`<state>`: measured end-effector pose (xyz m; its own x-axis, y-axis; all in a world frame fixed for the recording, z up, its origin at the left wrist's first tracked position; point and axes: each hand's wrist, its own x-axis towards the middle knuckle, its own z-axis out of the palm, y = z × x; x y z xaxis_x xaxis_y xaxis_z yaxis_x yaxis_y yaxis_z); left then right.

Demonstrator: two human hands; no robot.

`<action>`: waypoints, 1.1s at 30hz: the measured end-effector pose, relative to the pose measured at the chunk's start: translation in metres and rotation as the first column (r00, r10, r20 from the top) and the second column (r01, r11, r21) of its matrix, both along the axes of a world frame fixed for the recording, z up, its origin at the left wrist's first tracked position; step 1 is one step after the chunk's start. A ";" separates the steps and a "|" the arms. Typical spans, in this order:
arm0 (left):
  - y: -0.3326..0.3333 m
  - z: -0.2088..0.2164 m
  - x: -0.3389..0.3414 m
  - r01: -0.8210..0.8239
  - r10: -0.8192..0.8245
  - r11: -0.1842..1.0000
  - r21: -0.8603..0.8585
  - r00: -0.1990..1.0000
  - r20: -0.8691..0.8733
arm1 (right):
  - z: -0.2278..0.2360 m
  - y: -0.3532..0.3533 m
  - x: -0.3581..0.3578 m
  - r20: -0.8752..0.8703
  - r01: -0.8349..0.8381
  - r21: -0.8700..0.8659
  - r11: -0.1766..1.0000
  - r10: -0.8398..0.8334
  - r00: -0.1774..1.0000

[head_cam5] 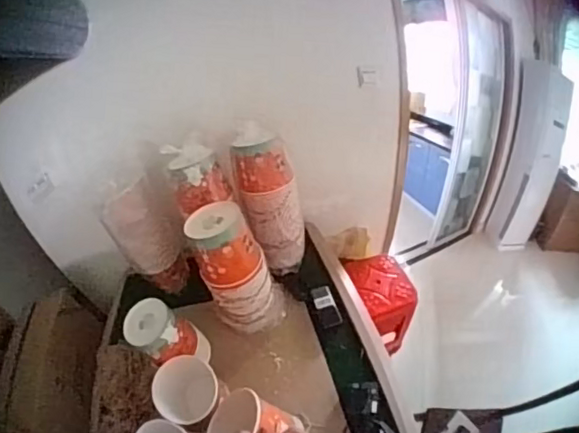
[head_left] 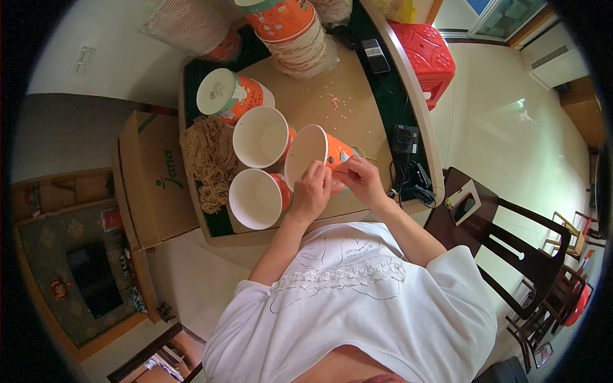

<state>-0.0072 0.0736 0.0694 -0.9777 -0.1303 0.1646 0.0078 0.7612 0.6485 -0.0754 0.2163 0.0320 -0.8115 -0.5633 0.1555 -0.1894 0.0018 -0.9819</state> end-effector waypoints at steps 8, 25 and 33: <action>-0.001 -0.007 0.003 -0.157 0.180 0.876 0.457 0.984 -0.006 | -0.004 -0.010 -0.007 0.204 0.073 0.003 0.997 -0.072 0.976; -0.017 -0.017 0.012 -0.365 0.036 0.531 0.765 0.911 0.410 | 0.010 -0.015 -0.010 -0.049 -0.003 0.098 0.995 0.008 0.999; -0.009 -0.012 0.008 -0.353 0.108 0.598 0.720 0.925 0.364 | 0.021 -0.010 -0.010 -0.150 -0.019 0.194 0.981 0.049 0.987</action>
<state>0.0011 0.0643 0.0569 -0.8817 -0.3139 -0.3523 -0.3522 -0.0592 0.9341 -0.0858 0.2067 0.0534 -0.7663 -0.6215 0.1631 -0.3408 0.1779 -0.9231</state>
